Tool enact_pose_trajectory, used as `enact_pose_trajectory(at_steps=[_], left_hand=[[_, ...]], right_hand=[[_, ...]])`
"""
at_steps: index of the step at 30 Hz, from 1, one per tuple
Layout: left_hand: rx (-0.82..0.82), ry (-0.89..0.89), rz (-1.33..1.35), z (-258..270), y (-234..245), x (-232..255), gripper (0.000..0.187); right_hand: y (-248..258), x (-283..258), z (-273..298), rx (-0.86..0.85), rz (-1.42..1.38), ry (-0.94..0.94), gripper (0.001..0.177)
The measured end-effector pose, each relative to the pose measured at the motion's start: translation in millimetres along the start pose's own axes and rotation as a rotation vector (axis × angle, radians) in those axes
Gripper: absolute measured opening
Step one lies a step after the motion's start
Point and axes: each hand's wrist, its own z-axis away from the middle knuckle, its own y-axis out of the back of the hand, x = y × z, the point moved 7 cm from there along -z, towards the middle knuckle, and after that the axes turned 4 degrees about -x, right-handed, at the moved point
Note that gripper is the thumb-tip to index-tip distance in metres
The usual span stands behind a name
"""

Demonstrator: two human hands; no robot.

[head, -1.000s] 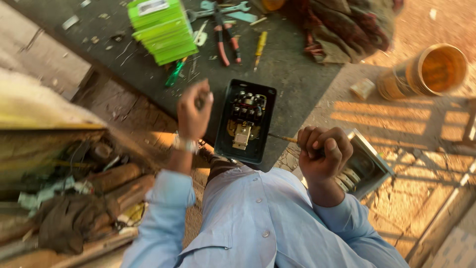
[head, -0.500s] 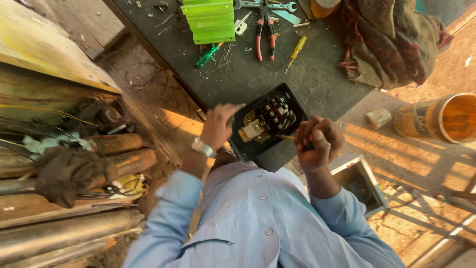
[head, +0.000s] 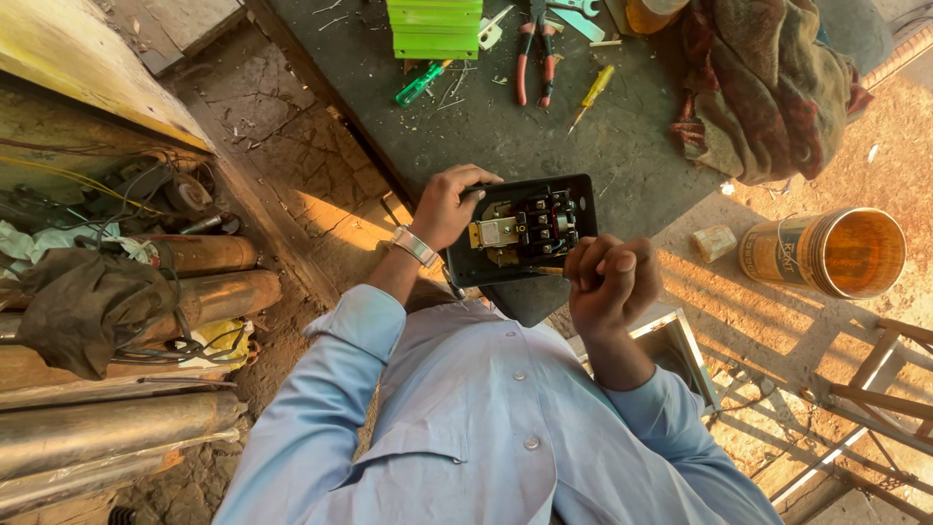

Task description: The person uses a screwdriver to tighten and adjust screws on a small electrical component held in a black tray. They repeatedly reposition the component and apply torque to multiple screw terminals while working at a cluttered workbench.

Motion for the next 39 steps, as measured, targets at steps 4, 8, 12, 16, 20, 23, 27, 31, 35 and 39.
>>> enact_pose_trajectory(at_steps=[4,8,12,16,20,23,27,31,35,39], left_hand=[[0.085,0.005,-0.036,8.0,-0.6,-2.2,0.027],[0.115,0.009,-0.028,12.4,-1.2,-4.6,0.025],[0.081,0.005,-0.014,10.1,1.0,-4.6,0.024],[0.078,-0.027,-0.011,11.1,-0.2,-5.8,0.025],[0.072,-0.038,-0.019,9.3,3.2,-6.2,0.025],[0.039,-0.045,-0.040,8.0,3.6,-6.2,0.024],[0.016,-0.072,-0.049,5.2,4.5,-4.0,0.023],[0.006,-0.085,-0.052,3.9,5.4,-2.9,0.023],[0.008,-0.116,-0.057,4.0,5.0,-6.1,0.024],[0.001,-0.097,-0.038,3.4,4.2,-9.2,0.024]], right_hand=[[-16.8,4.3,4.2,-0.046,0.108,0.079,0.035],[-26.1,6.5,6.0,-0.010,0.170,0.157,0.035],[-32.8,8.2,10.3,0.055,0.179,0.153,0.037],[-35.5,10.2,16.0,0.104,0.167,0.167,0.035],[-42.4,21.8,17.2,0.153,0.285,0.145,0.034],[-47.1,25.4,19.6,0.126,0.333,0.165,0.035],[-40.9,33.7,25.1,0.131,0.332,0.106,0.036],[-32.0,44.8,24.8,0.090,0.192,-0.030,0.033],[-29.3,51.3,21.5,-0.079,0.176,-0.196,0.030],[-28.1,50.7,11.4,-0.183,0.186,-0.289,0.029]])
